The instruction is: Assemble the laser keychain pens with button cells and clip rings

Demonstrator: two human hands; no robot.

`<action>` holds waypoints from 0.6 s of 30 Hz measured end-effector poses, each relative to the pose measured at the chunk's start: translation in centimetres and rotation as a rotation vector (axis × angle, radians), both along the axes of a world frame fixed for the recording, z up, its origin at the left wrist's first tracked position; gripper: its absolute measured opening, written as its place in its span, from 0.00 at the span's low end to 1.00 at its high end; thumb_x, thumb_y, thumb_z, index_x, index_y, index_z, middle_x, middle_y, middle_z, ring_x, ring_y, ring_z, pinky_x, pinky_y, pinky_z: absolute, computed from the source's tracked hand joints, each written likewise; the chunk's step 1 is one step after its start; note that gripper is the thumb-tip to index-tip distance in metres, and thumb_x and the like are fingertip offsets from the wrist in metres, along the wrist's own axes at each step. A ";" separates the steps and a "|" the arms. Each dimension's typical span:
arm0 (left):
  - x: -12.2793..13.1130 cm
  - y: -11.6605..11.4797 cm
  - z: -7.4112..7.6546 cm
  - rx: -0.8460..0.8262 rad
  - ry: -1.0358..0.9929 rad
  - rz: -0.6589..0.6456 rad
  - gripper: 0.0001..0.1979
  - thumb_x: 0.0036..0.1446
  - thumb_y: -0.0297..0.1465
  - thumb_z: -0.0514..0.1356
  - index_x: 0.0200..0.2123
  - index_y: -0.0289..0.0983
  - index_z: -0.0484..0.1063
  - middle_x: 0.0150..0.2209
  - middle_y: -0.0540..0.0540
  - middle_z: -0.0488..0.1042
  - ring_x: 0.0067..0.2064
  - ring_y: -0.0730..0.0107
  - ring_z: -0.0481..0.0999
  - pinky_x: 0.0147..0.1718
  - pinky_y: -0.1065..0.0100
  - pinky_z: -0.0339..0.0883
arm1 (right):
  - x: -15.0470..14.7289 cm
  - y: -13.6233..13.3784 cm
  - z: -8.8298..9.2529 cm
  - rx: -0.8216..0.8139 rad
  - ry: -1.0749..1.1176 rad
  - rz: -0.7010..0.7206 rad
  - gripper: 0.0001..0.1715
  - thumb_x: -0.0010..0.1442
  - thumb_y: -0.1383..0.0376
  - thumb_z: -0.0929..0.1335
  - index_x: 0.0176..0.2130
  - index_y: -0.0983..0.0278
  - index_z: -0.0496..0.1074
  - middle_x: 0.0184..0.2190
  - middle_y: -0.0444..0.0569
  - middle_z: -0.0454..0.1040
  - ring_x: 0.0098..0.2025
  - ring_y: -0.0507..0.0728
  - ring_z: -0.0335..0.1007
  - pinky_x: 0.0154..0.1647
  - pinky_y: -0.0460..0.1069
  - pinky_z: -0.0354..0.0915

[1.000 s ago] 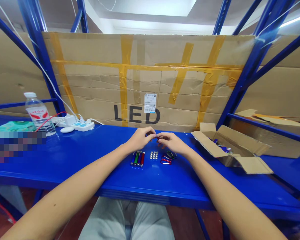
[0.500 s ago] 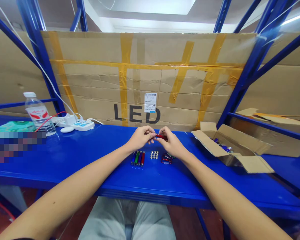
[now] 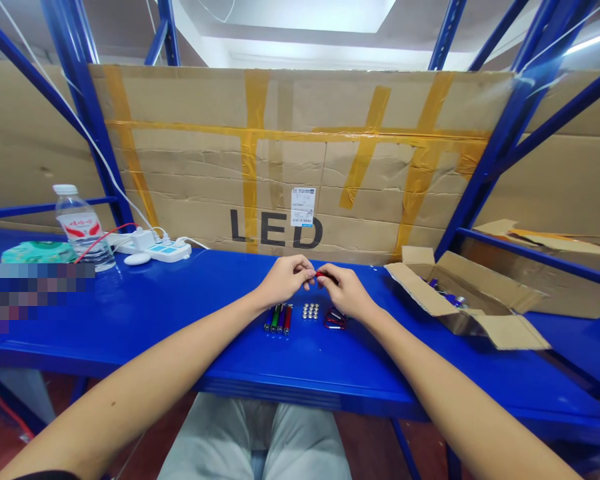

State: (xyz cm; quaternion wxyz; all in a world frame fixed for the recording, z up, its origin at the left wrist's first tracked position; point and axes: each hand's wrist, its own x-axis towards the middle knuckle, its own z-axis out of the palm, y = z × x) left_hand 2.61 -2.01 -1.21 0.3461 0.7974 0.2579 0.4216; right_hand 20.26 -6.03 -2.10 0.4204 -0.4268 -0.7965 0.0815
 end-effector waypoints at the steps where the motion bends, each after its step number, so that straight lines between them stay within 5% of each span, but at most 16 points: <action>1: 0.0 0.0 0.0 0.006 0.005 0.006 0.04 0.57 0.28 0.58 0.32 0.33 0.71 0.26 0.47 0.77 0.26 0.73 0.75 0.29 0.70 0.68 | 0.0 0.0 0.0 0.005 -0.015 0.000 0.09 0.62 0.65 0.61 0.33 0.63 0.70 0.29 0.47 0.74 0.30 0.54 0.67 0.36 0.49 0.60; 10: -0.2 0.1 -0.2 0.282 0.119 0.061 0.04 0.57 0.26 0.56 0.32 0.36 0.71 0.27 0.50 0.75 0.31 0.71 0.74 0.34 0.69 0.66 | 0.2 0.7 -0.2 -0.161 0.003 0.032 0.20 0.64 0.62 0.58 0.24 0.63 0.65 0.23 0.45 0.69 0.27 0.53 0.64 0.34 0.49 0.58; 15: -0.2 0.0 0.1 0.275 0.093 0.048 0.03 0.56 0.26 0.57 0.32 0.36 0.71 0.29 0.50 0.76 0.32 0.72 0.73 0.34 0.69 0.66 | -0.1 0.5 -0.3 -0.163 0.121 0.063 0.08 0.60 0.60 0.64 0.34 0.62 0.65 0.31 0.46 0.70 0.33 0.54 0.63 0.36 0.49 0.59; 18: -0.2 0.0 0.2 0.216 0.082 0.070 0.02 0.56 0.27 0.58 0.32 0.36 0.71 0.29 0.50 0.76 0.31 0.71 0.74 0.33 0.69 0.66 | -0.1 0.4 -0.4 -0.099 0.157 0.045 0.13 0.52 0.64 0.69 0.36 0.61 0.62 0.33 0.45 0.67 0.32 0.53 0.61 0.34 0.49 0.59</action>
